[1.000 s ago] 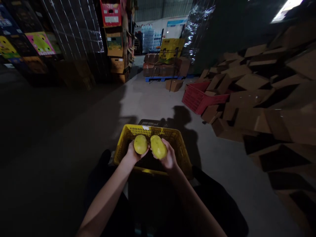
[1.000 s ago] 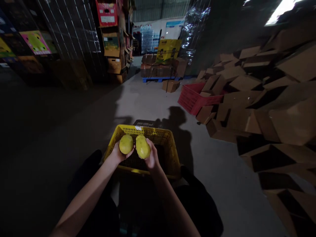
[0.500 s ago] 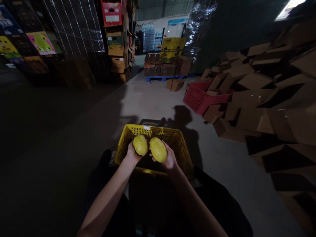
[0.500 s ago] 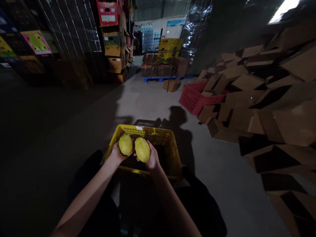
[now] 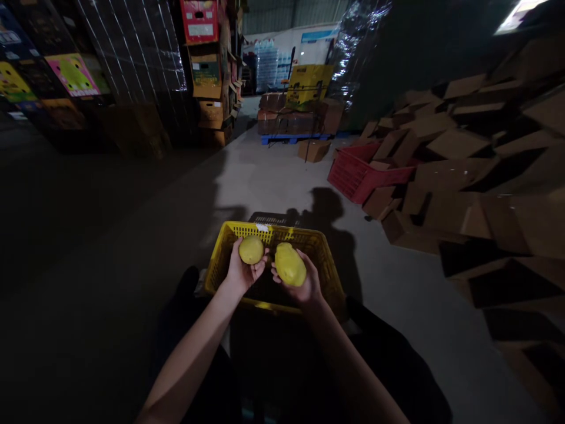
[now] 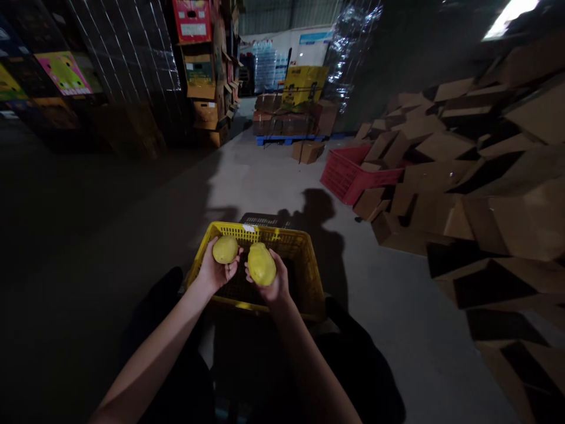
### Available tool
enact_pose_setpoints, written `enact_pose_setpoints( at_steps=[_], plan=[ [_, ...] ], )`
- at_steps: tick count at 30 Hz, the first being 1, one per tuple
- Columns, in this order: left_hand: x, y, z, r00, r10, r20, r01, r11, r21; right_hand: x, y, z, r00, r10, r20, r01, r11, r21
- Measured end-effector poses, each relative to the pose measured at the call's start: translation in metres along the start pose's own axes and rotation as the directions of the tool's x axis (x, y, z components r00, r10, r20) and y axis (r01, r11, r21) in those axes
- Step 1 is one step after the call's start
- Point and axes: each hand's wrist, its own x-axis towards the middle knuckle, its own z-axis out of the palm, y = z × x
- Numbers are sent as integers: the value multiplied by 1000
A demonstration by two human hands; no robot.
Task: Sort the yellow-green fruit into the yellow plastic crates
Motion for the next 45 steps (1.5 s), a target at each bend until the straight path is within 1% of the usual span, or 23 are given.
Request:
enact_pose_setpoints(
  at_steps=[3, 7, 9, 11, 13, 15, 17, 19, 21, 24, 28, 33, 35, 37, 39, 40, 42, 43, 45],
  plan=[
    [-1, 1, -2, 998, -12, 54, 8, 997, 82, 2, 1, 0, 999, -6, 36, 8, 999, -35],
    [-1, -1, 0, 996, 38, 77, -53, 978, 201, 1, -1, 2, 996, -8, 89, 12, 999, -46],
    [-1, -2, 2, 996, 32, 80, -48, 976, 214, -1, -3, 2, 992, -22, 122, 29, 998, -60],
    [-2, -3, 4, 995, 5, 102, -24, 983, 184, -3, -6, 1, 989, -26, 143, 35, 997, -66],
    [-4, -3, 6, 989, -6, 147, -17, 988, 152, -4, -7, 0, 991, -36, 129, 41, 998, -42],
    [-4, -3, 7, 983, 4, 184, -32, 989, 147, -4, -9, -1, 996, -44, 71, 45, 999, -6],
    [-3, -3, 7, 980, 16, 197, -50, 984, 172, -3, -11, 0, 1000, -17, 0, 17, 1000, 10],
    [-1, -4, 6, 981, 16, 192, -62, 971, 232, -2, -11, 1, 998, -3, -55, 4, 1000, 27],
    [1, -7, 5, 985, 0, 175, -56, 947, 316, -2, -10, 1, 997, -21, -72, 25, 999, 44],
    [4, -11, 4, 989, -26, 147, -38, 909, 415, -2, -7, 1, 998, -44, -46, 45, 999, 17],
    [3, -14, 7, 989, -49, 143, -27, 873, 486, 0, -5, -4, 999, -47, 9, 48, 997, -60],
    [5, -13, 4, 991, -64, 117, -10, 840, 543, 3, -8, -10, 1000, -4, 20, 6, 997, -76],
    [7, -12, 2, 993, -39, 109, -29, 824, 565, 4, -9, -11, 1000, 0, -2, 0, 999, -43],
    [9, -11, 0, 996, 1, 84, -51, 804, 593, 3, -9, -10, 999, -27, -29, 27, 1000, -13],
    [7, -8, 0, 996, 60, 58, -83, 789, 608, 1, -9, -7, 996, -87, -27, 86, 996, -32],
    [5, -7, 1, 993, 107, 58, -120, 784, 609, 0, -9, -6, 992, -128, -17, 127, 990, -62],
    [-1, -5, 2, 970, 223, 102, -237, 752, 615, -5, -7, -2, 977, -214, 14, 214, 965, -152],
    [-5, -4, 3, 950, 280, 139, -303, 718, 627, -7, -6, 0, 964, -265, 26, 265, 942, -204],
    [-12, -3, 4, 900, 375, 222, -422, 620, 662, -10, -4, 3, 925, -379, 28, 367, 872, -323]
  ],
)
